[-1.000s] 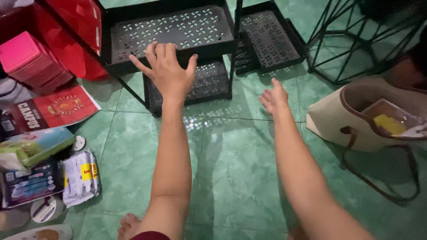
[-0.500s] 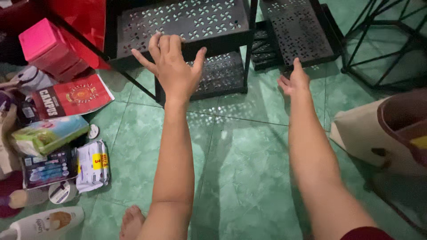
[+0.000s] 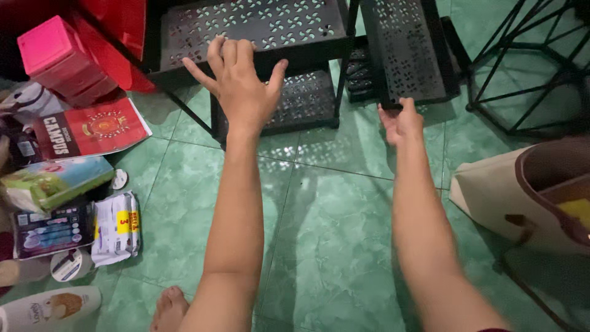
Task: The person assembles a black metal three-tier shelf by hand. They insert the vertical support poles into the perforated trays and stack the tiers to form the complete unit.
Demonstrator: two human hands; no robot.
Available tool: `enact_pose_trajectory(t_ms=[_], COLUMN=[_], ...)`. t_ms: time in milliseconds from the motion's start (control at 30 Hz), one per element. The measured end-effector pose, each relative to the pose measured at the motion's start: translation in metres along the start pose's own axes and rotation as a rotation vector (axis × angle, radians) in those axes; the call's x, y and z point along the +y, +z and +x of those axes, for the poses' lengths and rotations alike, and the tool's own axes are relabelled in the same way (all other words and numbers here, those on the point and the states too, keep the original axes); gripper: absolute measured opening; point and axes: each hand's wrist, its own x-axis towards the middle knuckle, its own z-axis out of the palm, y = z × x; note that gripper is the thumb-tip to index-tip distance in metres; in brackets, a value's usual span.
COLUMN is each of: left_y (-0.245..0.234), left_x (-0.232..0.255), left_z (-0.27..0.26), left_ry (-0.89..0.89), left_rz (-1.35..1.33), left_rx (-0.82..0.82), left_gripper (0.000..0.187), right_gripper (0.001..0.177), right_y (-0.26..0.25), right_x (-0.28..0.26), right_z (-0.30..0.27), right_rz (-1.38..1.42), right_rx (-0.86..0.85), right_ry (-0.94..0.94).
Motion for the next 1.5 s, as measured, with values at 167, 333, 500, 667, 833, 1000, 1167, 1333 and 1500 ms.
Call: enact_pose_trajectory(t_ms=[167, 333, 500, 667, 833, 1000, 1167, 1333, 1500], left_y=[-0.007, -0.017, -0.026, -0.037, -0.042, -0.052, -0.074, -0.109, -0.141], left_x=[-0.001, -0.001, 0.000, -0.001, -0.004, -0.007, 0.007, 0.031, 0.034], left_z=[-0.001, -0.002, -0.001, -0.001, 0.005, 0.004, -0.006, -0.008, -0.010], left_ry=[0.007, -0.028, -0.025, -0.019, -0.035, 0.035, 0.024, -0.045, 0.030], left_rz=[0.013, 0.021, 0.027, 0.070, 0.015, -0.283, -0.745, -1.215, -1.317], left_rx=[0.004, -0.051, -0.061, -0.130, -0.197, 0.004, 0.073, -0.161, -0.102], left_gripper=[0.048, 0.050, 0.056, 0.059, 0.064, 0.073, 0.075, 0.099, 0.104], right_gripper=[0.027, 0.027, 0.022, 0.023, 0.025, 0.028, 0.030, 0.037, 0.048], right_y=[0.012, 0.020, 0.021, 0.006, -0.001, 0.010, 0.031, 0.050, 0.060], right_x=[0.003, 0.014, 0.023, 0.026, 0.021, 0.012, 0.006, 0.010, 0.014], right_z=[-0.025, -0.055, -0.082, -0.112, -0.132, -0.162, -0.193, -0.214, -0.229], right_rz=[0.070, 0.138, 0.197, 0.199, 0.170, 0.066, -0.063, -0.216, -0.226], right_rx=[-0.108, -0.181, -0.235, -0.249, -0.260, -0.164, -0.199, -0.145, -0.268], right_ry=[-0.015, -0.058, -0.090, -0.121, -0.155, -0.178, -0.238, -0.319, -0.335])
